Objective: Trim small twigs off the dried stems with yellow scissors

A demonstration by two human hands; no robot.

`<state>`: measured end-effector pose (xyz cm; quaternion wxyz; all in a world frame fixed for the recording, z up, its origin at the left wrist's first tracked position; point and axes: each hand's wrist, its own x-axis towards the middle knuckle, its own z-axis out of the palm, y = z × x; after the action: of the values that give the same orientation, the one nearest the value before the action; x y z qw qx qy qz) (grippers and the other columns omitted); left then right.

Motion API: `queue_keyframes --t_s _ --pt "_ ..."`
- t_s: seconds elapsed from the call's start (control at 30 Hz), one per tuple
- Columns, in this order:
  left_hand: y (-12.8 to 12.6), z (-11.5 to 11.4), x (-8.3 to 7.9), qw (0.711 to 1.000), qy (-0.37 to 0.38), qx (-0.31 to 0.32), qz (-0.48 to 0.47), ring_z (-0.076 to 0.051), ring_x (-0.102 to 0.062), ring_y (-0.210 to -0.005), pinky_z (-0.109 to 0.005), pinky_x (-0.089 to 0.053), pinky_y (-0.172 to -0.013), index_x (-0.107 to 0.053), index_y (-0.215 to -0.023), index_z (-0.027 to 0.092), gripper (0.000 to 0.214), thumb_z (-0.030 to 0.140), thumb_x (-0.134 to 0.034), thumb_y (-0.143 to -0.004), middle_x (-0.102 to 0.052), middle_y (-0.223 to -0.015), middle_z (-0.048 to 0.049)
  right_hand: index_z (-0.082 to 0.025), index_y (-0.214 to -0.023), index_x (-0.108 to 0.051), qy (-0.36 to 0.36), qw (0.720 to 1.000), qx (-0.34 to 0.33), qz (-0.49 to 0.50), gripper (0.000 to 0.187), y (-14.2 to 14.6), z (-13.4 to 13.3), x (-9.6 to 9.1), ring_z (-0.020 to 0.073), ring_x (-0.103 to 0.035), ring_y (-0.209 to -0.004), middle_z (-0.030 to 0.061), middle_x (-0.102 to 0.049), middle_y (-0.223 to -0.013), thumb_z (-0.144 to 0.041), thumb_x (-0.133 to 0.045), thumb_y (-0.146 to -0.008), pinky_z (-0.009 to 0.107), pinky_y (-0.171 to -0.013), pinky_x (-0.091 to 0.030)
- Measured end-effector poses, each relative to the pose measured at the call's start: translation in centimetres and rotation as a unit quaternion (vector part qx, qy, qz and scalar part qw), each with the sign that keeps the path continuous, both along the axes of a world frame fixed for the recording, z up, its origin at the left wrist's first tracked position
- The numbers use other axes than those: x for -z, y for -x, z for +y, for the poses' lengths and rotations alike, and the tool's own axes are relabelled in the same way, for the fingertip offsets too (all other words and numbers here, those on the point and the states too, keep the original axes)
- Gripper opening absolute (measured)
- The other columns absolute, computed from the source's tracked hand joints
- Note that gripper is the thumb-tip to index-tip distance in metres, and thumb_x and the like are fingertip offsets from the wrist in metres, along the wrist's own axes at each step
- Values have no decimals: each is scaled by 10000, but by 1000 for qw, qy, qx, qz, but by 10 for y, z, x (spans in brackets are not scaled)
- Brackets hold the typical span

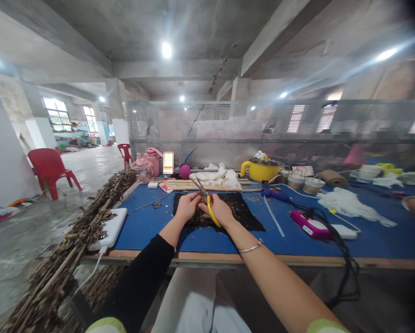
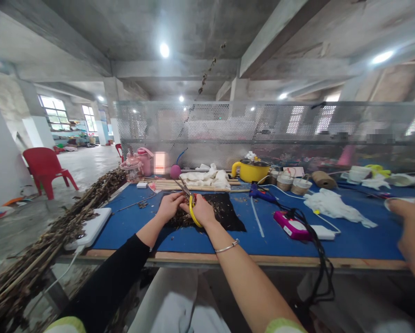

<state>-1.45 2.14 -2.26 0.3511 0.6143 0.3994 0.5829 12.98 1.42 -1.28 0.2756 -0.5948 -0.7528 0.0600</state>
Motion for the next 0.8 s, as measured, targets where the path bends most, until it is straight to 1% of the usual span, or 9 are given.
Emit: queue_keyframes --t_s 0.1,0.17,0.23,0.3,0.5,0.6,0.7,0.8 --pt "-2 -1 -1 999 18 36 -35 -155 -605 -721 -279 -460 -734 -656 -958 124 296 244 -564 -705 -680 -805 -54 -178 -989 -453 -26 999 -23 15 511 0 0 1 215 -578 -854 78 -600 -942 -579 -533 -682 243 -628 -358" --pt "-4 -4 -2 995 44 58 -61 -141 -597 -678 -269 -467 -691 -649 -972 122 309 246 -568 -701 -676 -782 -50 -179 -984 -450 -35 999 -29 19 504 -1 -1 1 214 -577 -845 80 -601 -935 -582 -522 -690 242 -615 -352" --pt "-5 -6 -3 991 73 77 -81 -128 -582 -628 -254 -468 -628 -639 -990 119 332 267 -571 -701 -670 -752 -47 -184 -972 -456 -22 999 -24 18 487 -1 -1 0 211 -584 -808 75 -613 -891 -586 -505 -702 242 -593 -340" --pt "-5 -7 -4 989 83 86 -92 -117 -566 -596 -238 -460 -583 -638 -990 115 350 295 -580 -694 -663 -735 -45 -187 -955 -470 -2 1000 -13 16 471 -1 -2 -1 206 -587 -781 71 -621 -854 -588 -496 -710 239 -579 -329" --pt "-3 -6 -3 993 61 72 -75 -104 -535 -560 -224 -437 -545 -655 -935 111 332 322 -588 -688 -652 -724 -48 -204 -921 -508 13 1000 15 7 499 0 -1 -2 212 -586 -782 74 -630 -843 -638 -496 -677 246 -593 -342" --pt "-3 -6 -2 995 54 56 -59 -96 -519 -535 -216 -424 -521 -653 -940 113 323 314 -571 -701 -648 -723 -47 -202 -923 -522 16 1000 21 8 524 -1 -1 -1 218 -589 -790 84 -633 -857 -658 -485 -667 251 -601 -353" --pt "-3 -6 -3 996 58 46 -56 -81 -501 -504 -198 -406 -489 -642 -963 116 326 303 -560 -708 -645 -716 -38 -194 -909 -545 21 1000 16 14 531 -2 -1 -2 220 -594 -796 90 -634 -856 -662 -479 -667 244 -592 -353" --pt "-4 -5 -3 996 54 50 -54 -63 -471 -458 -180 -385 -454 -637 -954 113 311 294 -549 -717 -634 -676 -27 -202 -904 -559 26 999 5 20 516 -2 -2 -3 213 -596 -805 85 -636 -863 -658 -455 -688 239 -595 -355"
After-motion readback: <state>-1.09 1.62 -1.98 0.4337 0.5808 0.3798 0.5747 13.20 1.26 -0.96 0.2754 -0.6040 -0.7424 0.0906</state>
